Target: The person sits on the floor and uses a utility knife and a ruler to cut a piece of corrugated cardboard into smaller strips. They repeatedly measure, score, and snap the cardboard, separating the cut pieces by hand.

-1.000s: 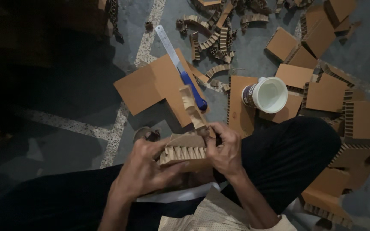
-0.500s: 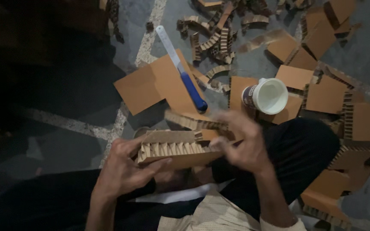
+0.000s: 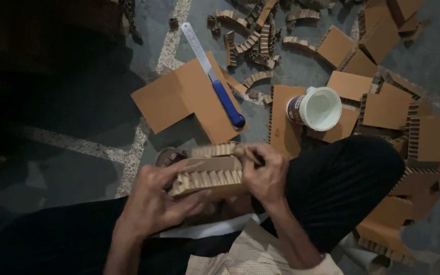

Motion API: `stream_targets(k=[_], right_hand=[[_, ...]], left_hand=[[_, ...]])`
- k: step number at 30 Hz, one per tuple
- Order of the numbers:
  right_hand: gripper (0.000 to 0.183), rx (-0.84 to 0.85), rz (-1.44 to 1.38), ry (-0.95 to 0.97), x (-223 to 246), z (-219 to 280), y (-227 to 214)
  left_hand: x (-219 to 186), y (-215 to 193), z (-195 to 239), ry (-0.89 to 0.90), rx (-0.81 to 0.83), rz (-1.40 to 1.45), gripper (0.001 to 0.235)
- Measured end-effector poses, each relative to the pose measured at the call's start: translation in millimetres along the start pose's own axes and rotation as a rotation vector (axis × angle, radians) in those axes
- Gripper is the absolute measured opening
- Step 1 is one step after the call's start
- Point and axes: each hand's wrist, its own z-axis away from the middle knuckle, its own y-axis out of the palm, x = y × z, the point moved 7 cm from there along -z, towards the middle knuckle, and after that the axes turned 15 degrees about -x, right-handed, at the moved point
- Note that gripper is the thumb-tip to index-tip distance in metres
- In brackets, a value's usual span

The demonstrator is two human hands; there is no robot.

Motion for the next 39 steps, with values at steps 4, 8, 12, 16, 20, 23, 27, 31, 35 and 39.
stream_targets(k=[4, 8, 12, 16, 20, 23, 27, 31, 35, 39], right_hand=[[0.024, 0.192, -0.145, 0.11, -3.3, -6.8, 8.5], [0.039, 0.279, -0.268, -0.093, 3.6, -16.2, -11.6], [0.035, 0.323, -0.249, -0.16, -1.8, -12.8, -13.3], [0.026, 0.108, -0.171, -0.252, -10.9, 0.1, -15.2], [0.015, -0.103, 0.004, -0.143, -32.8, -0.4, -4.5], [0.018, -0.005, -0.031, 0.218, -64.4, -5.8, 2.3], [0.044, 0.298, -0.549, 0.282, -56.6, -10.0, 0.7], [0.052, 0.325, -0.282, -0.247, -36.5, -10.5, -22.5], [0.033, 0.199, -0.229, -0.289, -47.9, -10.0, -15.2], [0.016, 0.029, -0.036, 0.037, -81.8, -10.3, -4.3]], left_hand=[[-5.0, -5.9, 0.2, -0.019, -0.015, 0.023, 0.051], [-0.6, -16.6, -0.8, -0.04, -0.027, 0.066, 0.048], [6.3, -17.7, 4.0, -0.119, 0.0, 0.032, 0.053], [3.3, -17.0, 3.7, -0.071, -0.037, 0.015, 0.049], [2.0, -11.7, 4.9, -0.096, 0.007, 0.05, 0.051], [-4.4, -7.4, 8.4, -0.08, 0.039, 0.058, 0.047], [-4.3, -24.6, 5.3, -0.049, -0.044, -0.005, 0.047], [-2.9, -41.8, 9.3, -0.069, -0.086, 0.04, 0.046], [1.5, -37.8, 8.1, -0.159, -0.033, -0.024, 0.044], [-7.2, -28.3, 3.3, -0.086, -0.008, 0.042, 0.05]])
